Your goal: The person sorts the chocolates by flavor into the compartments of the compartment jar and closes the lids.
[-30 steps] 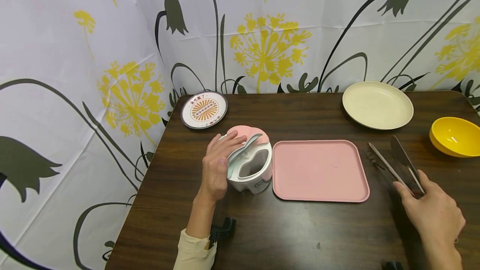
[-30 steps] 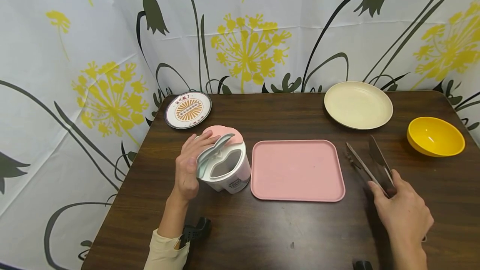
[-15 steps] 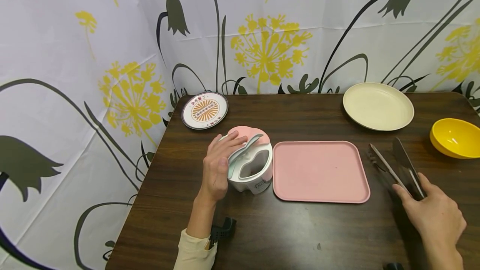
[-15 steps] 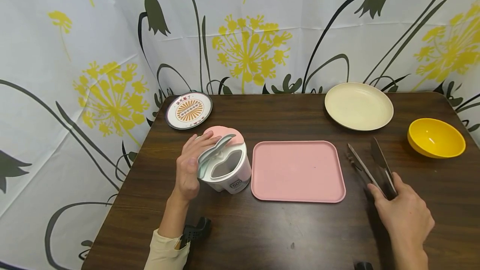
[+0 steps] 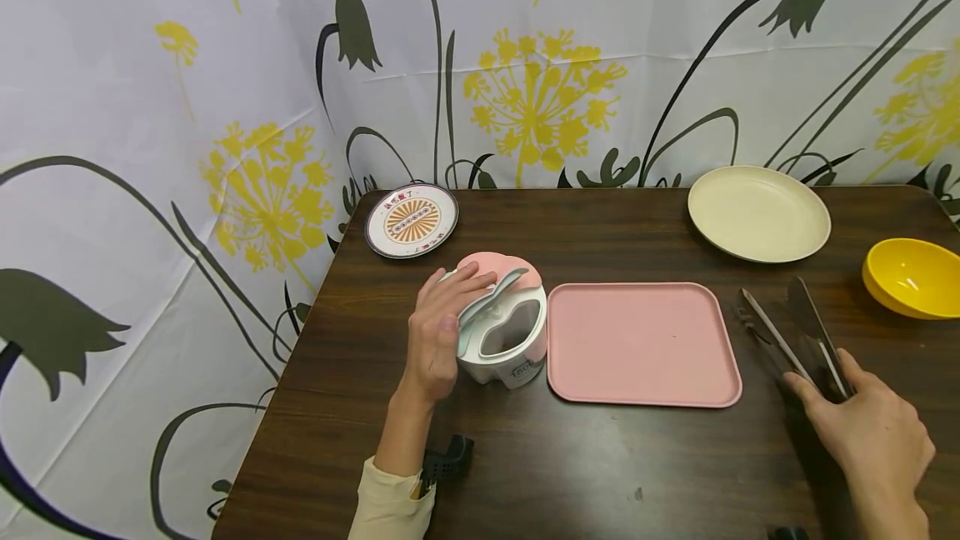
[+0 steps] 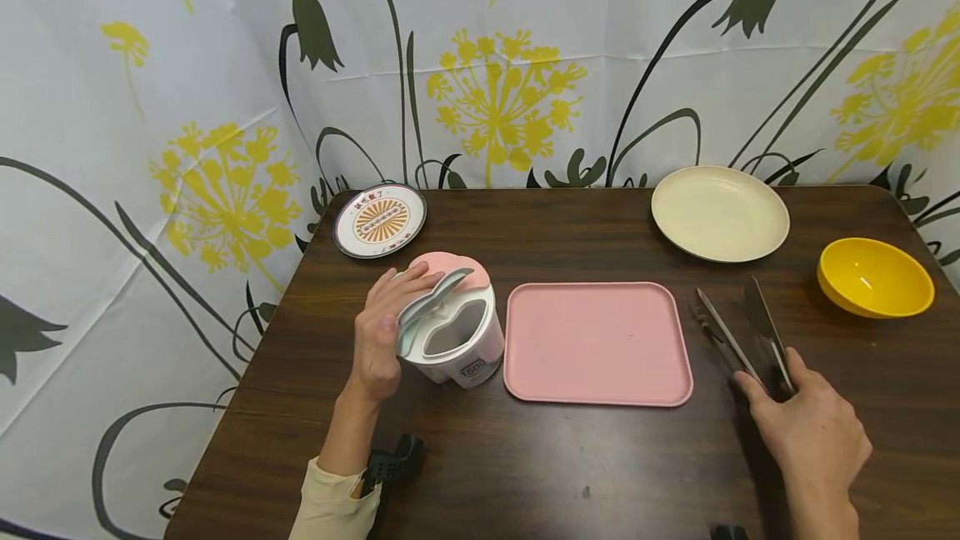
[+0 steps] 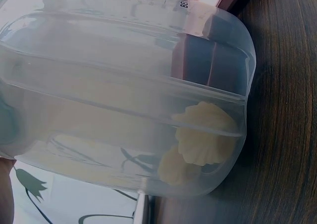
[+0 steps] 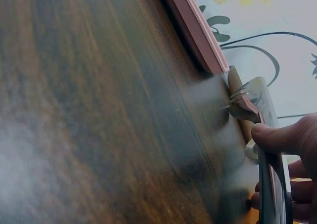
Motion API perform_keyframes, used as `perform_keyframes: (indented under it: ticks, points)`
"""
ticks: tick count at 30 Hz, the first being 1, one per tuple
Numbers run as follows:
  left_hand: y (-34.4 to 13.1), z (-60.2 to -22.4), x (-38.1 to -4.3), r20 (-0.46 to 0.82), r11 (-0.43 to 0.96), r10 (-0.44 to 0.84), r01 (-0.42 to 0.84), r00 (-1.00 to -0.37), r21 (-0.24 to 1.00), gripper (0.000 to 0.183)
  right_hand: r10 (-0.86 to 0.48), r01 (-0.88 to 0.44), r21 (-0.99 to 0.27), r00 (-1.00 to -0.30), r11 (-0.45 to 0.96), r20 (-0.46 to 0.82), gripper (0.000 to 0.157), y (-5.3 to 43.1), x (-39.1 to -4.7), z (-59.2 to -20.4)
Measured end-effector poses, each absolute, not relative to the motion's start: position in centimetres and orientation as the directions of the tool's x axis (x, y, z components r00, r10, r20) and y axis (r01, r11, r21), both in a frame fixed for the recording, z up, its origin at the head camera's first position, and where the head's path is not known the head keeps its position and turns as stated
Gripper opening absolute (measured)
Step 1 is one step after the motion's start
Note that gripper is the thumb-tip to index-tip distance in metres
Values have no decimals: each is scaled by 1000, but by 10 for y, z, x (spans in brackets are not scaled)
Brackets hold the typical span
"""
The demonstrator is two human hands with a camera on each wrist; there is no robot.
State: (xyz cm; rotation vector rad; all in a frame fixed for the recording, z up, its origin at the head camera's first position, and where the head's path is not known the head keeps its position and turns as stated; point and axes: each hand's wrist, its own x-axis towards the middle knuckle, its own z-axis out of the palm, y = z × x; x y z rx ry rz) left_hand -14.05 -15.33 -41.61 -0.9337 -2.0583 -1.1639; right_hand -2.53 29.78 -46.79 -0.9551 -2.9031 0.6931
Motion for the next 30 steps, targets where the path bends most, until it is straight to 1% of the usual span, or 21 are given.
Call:
perform_keyframes:
  ticks: [6,16,22,24,26,28,30]
  points:
    - [-153,-416,-141,764,375,285,801,-578,467,58,566,567,-405,-813,717,-136,96,298,-26,-467]
    - [-152,-416,-141,765,375,287,803,-576,464,58,579,596,-375,-797,710,-171,105,296,-24,-464]
    - [-153,-415,-141,763,377,290,802,-578,464,59,591,600,-387,-791,701,-156,104,296,-25,-462]
    - [-153,-415,-141,764,378,289,801,-578,463,60,600,596,-400,-789,697,-131,101,296,-24,-461]
    - [-153,-415,-141,764,379,288,801,-578,463,60,611,580,-428,-787,693,-78,97,295,-24,-459]
    - [-153,-414,-141,764,380,288,802,-577,462,60,619,549,-456,-786,700,3,91,292,-24,-457]
    - [-153,-415,-141,764,379,290,802,-577,462,60,612,486,-495,-781,720,124,83,288,-25,-454]
